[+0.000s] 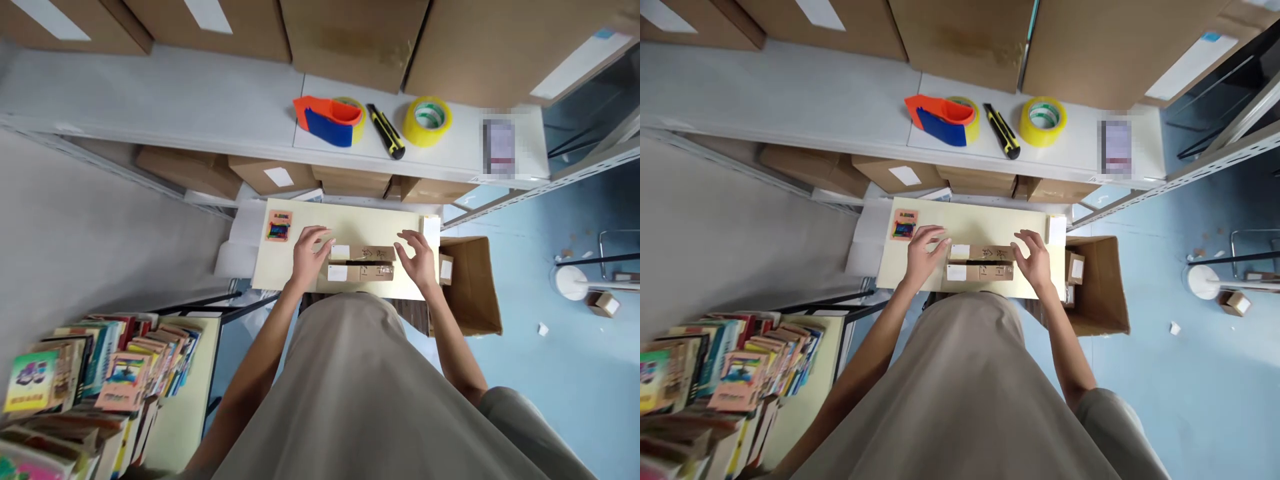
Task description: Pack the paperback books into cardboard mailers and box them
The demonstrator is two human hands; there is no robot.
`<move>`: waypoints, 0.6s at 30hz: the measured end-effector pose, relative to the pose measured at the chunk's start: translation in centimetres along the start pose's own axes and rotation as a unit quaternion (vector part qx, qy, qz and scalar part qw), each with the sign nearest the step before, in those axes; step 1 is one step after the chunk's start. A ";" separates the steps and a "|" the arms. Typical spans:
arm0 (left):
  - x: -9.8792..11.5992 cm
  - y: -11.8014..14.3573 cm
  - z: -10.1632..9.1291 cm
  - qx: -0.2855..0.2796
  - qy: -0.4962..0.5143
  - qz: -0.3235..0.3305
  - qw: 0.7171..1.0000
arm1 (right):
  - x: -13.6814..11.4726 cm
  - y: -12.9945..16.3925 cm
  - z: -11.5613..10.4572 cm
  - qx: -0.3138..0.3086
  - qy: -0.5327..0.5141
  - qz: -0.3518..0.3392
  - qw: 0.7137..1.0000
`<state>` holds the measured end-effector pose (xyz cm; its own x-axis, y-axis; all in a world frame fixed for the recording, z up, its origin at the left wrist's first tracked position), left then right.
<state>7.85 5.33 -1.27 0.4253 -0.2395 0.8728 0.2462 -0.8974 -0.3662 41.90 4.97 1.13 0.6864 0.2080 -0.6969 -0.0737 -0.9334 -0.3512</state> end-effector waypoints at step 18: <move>11.8 -12.4 0.3 0.153 0.046 0.111 0.981 | -17.0 -25.4 14.5 -0.071 0.134 -0.205 0.967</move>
<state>10.03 13.73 13.47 0.4211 -0.4622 0.7804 0.4126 -0.6687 -0.6186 21.62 29.39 12.83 0.8015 0.5029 -0.3236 0.3309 -0.8237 -0.4605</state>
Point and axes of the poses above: each hand's wrist, its own y-axis away from the middle knuckle, its own z-axis out of the palm, x = y × z, the point moved 4 cm from there along -y, towards the middle knuckle, and after that the axes turned 12 degrees about x, right-handed, at the moved point
